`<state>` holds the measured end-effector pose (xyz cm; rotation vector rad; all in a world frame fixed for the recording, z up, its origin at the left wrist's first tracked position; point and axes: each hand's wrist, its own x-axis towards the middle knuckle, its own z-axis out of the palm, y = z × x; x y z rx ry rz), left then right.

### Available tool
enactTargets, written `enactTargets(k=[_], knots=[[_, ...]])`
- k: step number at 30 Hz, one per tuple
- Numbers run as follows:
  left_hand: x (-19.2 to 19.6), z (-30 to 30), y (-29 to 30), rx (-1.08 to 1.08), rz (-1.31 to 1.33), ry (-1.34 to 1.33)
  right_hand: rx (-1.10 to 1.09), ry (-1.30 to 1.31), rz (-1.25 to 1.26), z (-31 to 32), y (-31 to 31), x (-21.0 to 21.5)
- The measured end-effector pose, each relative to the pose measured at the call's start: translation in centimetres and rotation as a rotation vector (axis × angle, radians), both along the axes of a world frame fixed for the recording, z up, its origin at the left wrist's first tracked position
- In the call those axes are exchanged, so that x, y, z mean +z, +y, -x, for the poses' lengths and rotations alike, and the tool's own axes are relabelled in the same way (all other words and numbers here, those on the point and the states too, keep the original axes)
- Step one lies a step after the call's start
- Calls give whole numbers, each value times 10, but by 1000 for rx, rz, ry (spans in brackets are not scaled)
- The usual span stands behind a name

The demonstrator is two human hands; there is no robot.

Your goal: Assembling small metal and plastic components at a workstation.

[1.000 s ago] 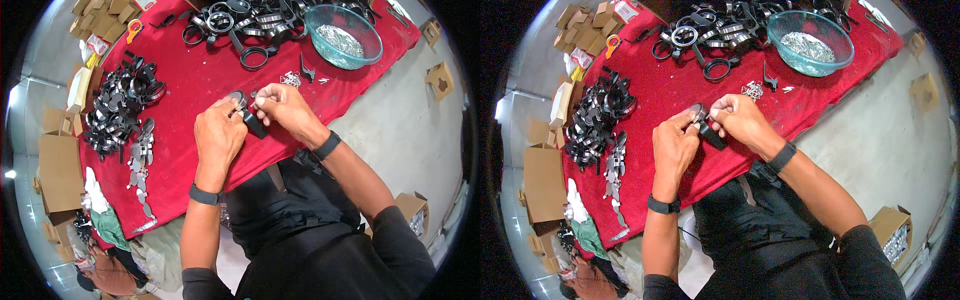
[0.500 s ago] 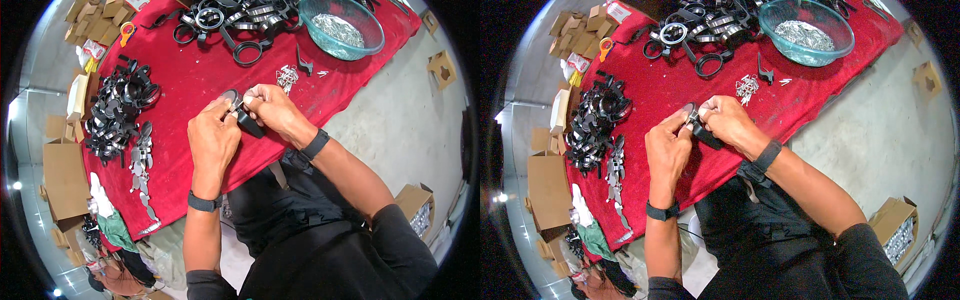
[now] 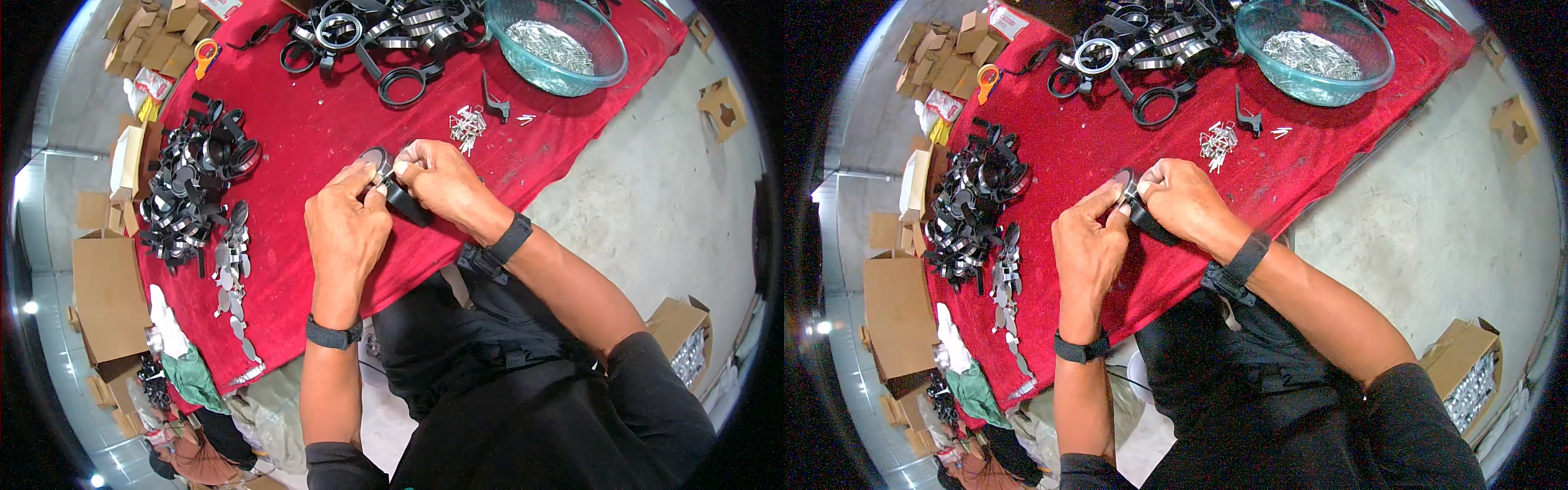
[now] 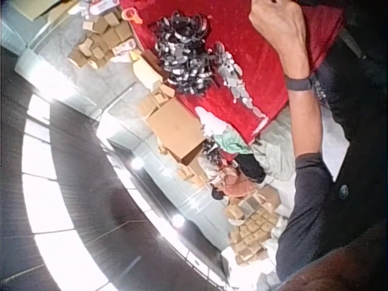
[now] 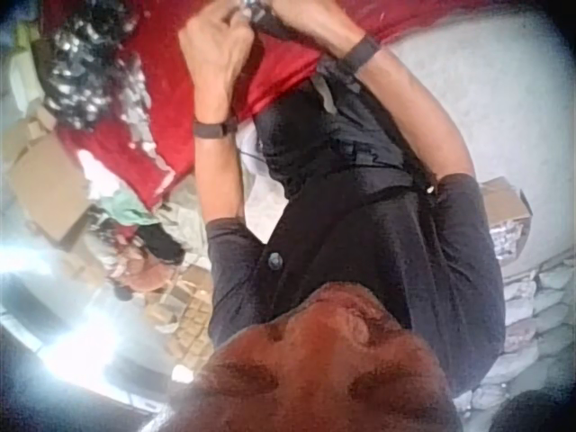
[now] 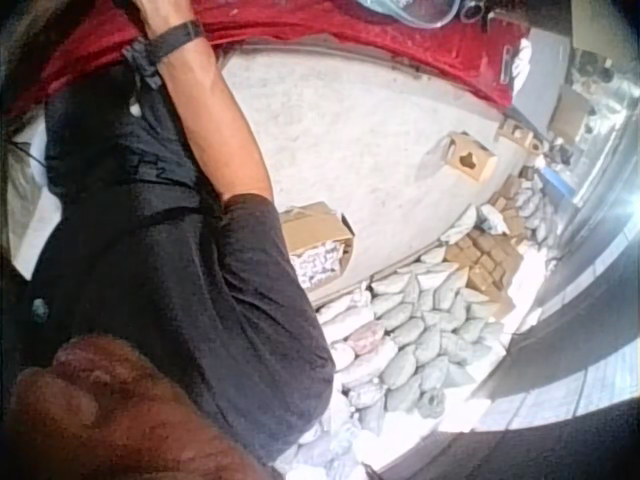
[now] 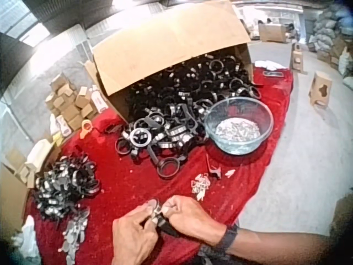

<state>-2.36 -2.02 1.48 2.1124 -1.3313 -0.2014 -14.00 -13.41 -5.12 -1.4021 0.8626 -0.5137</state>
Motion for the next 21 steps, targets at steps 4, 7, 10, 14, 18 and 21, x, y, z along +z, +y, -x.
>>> enactTargets(k=[4, 7, 10, 14, 18, 21], knots=[[1, 1, 0, 1, 1, 12, -2, -29, -18, 4, 3, 6], [1, 0, 1, -15, -6, -7, -21, -30, 88, 1, 4, 1], [-5, 0, 1, -35, 35, -25, -45, -61, 129, -4, 6, -6], [-7, -1, 2, -7, 34, -3, -23, -54, 180, -1, 8, -1], [-8, -2, 1, 11, 35, 21, -28, -120, 160, 2, 15, -2], [-5, 0, 0, 27, -9, 10, -77, -185, 458, 13, 28, 4]])
